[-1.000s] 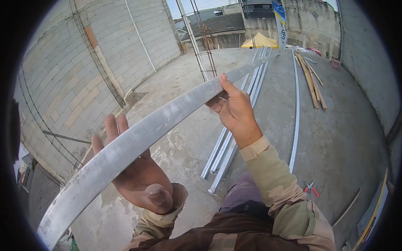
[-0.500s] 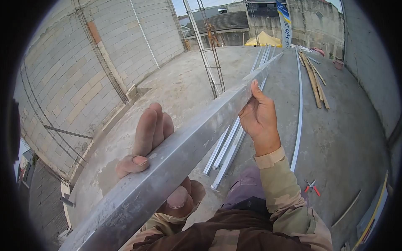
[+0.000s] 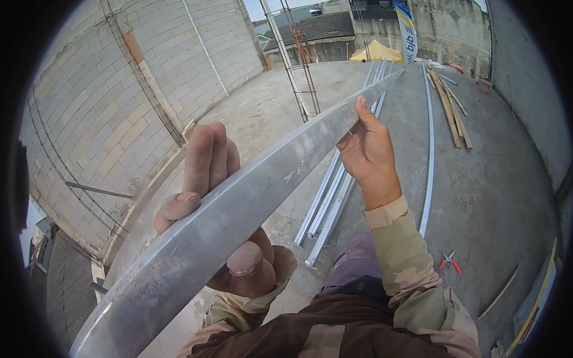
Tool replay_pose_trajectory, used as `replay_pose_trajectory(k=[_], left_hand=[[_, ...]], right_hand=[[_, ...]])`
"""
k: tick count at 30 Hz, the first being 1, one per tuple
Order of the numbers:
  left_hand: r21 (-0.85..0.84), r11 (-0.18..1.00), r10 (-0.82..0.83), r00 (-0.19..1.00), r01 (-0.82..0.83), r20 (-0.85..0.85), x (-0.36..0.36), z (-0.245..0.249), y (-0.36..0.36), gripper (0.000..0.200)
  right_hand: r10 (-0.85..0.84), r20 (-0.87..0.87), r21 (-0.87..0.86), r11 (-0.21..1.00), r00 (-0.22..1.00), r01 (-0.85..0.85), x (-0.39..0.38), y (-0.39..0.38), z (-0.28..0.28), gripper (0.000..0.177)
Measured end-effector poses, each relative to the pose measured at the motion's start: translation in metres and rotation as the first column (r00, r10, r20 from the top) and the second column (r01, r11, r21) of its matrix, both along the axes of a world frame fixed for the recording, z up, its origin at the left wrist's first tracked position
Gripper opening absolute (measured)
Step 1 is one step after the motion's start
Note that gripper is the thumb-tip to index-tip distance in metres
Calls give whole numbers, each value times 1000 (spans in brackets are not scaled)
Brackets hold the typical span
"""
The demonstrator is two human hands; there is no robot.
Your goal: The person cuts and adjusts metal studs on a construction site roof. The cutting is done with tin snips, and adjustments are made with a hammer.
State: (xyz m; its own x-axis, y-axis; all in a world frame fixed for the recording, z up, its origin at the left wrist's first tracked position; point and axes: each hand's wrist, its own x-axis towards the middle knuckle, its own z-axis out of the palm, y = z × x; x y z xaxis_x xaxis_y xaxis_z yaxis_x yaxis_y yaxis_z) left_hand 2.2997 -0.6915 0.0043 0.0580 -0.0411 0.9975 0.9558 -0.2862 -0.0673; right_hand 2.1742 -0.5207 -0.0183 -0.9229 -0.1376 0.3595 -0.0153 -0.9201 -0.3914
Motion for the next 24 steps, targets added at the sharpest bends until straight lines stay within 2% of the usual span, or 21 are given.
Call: replay_pose_trajectory(k=[2, 3, 5, 8, 15, 18, 22, 24], left_hand=[[98, 988, 120, 992, -123, 41, 5, 2, 4, 57], [96, 988, 117, 992, -121, 44, 10, 5, 8, 57], [63, 971, 225, 970, -231, 88, 23, 11, 16, 56], [-36, 965, 263, 959, -260, 108, 17, 0, -11, 56], [-45, 945, 327, 938, -324, 113, 21, -5, -6, 59], [143, 902, 416, 908, -407, -40, 0, -8, -1, 63], [148, 835, 548, 825, -530, -135, -1, -15, -5, 63], [151, 859, 503, 861, -489, -71, 8, -15, 6, 65]], right_hand=[[-27, 15, -1, 1000, 1000, 27, -1, -3, 2, 35], [-35, 24, 4, 999, 999, 35, -1, -3, 2, 34], [-52, 37, 6, 999, 998, 52, -2, -3, 0, 34], [-41, 32, -23, 999, 999, 42, -5, -5, -3, 35], [-120, 26, -11, 993, 992, 120, 5, -12, -2, 39], [-131, 9, -9, 991, 991, 131, 5, -14, -6, 41], [-134, 35, -2, 991, 990, 134, -2, -15, -14, 43], [-139, 73, -22, 990, 988, 141, -2, -18, -14, 42]])
